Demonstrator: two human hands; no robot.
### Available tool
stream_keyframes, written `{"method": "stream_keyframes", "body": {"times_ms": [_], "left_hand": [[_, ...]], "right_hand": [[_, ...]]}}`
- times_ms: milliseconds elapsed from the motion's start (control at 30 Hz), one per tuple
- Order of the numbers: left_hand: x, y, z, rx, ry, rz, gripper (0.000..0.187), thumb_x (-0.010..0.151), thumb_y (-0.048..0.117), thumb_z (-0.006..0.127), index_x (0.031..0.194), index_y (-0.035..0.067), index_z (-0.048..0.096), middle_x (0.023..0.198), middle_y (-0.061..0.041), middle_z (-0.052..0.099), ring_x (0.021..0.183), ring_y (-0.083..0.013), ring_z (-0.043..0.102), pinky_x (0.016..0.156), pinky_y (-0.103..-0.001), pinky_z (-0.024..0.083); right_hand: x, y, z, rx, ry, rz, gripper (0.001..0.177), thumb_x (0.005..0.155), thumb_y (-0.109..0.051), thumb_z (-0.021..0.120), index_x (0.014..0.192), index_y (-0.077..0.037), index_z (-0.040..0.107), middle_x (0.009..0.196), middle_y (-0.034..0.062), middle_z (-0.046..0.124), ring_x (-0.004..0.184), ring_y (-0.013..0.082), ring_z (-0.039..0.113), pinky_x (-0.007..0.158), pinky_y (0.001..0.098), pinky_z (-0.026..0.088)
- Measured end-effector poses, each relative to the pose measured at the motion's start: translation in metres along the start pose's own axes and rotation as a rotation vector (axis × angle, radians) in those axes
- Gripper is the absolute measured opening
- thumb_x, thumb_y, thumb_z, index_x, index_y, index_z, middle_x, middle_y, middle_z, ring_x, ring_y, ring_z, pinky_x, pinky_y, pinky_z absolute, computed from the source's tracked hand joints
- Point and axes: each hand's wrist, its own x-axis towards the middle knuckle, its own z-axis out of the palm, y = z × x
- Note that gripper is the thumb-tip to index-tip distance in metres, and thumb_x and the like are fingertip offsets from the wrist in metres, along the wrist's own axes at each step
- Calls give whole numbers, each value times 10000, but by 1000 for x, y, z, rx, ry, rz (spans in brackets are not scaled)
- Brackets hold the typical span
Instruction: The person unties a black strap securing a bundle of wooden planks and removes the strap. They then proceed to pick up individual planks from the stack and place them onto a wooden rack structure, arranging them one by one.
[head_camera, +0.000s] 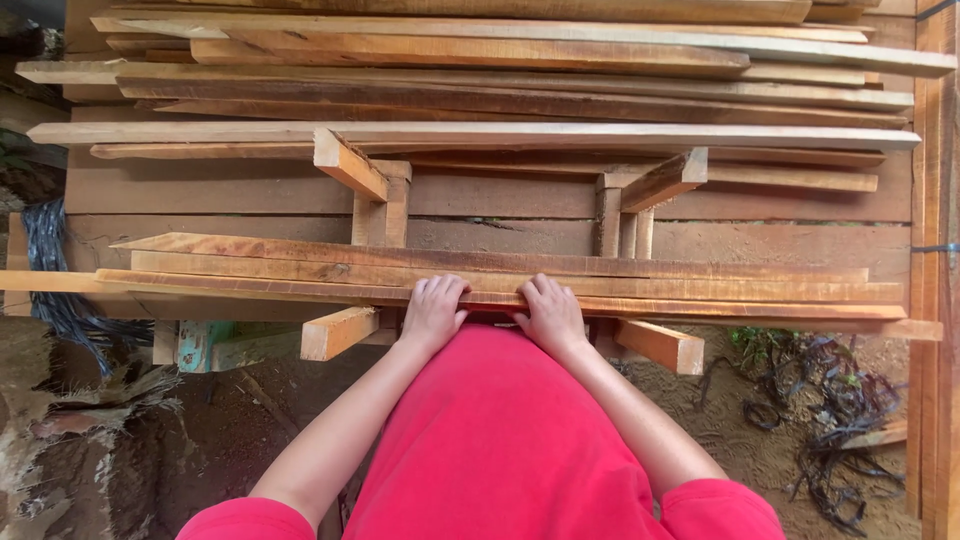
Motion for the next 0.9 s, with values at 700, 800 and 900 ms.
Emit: {"method": "stream_keyframes", "body": {"times_ms": [700,800,900], "left_hand": [[-1,15,-40,-177,-251,-113,499,927,377,719,1382,203,611,1339,32,646,1332,-181,527,1085,-417,359],[0,20,-45,-101,-193,-72,488,886,343,760,1341,216,638,1295,59,637,1288,-157,526,1053,-396,375],[7,13,-30,-33,-156,35,502,793,281,834,1261,219,664,1206,42,609,1220,-196,531,995,-396,436]], "right_hand": [[-9,-10,-39,182,131,-109,494,791,-429,819,1209,-211,669,1096,-12,678,1069,203,640,908,367,509],[-8,-11,-33,134,73,-77,555,736,-388,846,1233,-224,661,1145,-45,625,1115,190,598,892,370,512],[-1,-9,-17,34,12,-90,525,673,-350,854,1149,-217,676,1150,-33,588,1121,212,566,857,388,513]]}}
